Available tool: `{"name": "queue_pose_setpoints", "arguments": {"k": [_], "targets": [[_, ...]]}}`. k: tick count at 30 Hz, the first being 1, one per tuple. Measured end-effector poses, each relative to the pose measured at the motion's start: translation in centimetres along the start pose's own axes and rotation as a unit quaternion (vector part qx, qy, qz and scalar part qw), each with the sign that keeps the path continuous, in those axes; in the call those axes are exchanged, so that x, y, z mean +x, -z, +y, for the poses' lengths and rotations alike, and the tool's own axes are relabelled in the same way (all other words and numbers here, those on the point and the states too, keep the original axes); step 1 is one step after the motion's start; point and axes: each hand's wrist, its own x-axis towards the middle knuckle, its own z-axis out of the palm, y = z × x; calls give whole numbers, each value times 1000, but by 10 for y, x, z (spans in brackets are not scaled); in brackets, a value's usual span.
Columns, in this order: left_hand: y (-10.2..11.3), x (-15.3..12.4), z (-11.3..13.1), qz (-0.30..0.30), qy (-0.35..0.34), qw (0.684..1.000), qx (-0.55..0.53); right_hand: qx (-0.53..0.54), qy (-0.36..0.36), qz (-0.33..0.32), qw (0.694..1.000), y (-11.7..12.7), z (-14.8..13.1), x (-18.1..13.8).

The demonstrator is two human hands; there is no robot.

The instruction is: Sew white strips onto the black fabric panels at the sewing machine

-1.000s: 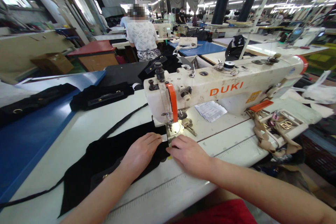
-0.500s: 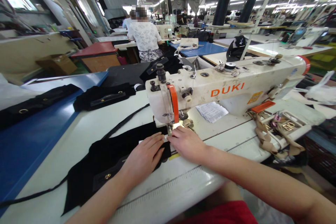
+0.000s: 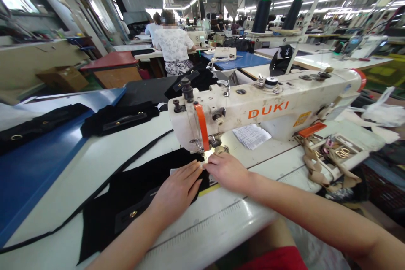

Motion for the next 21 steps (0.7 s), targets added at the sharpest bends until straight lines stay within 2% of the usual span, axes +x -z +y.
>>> {"name": "queue_pose_setpoints", "arguments": {"k": [10,21], "targets": [[-7,13,-9,4,-4,1000,-15,0,-17,8,1000,-2,7,3],[-7,14,-11,12,6,999,-34,28,-35,1,999,-4,8,4]]}}
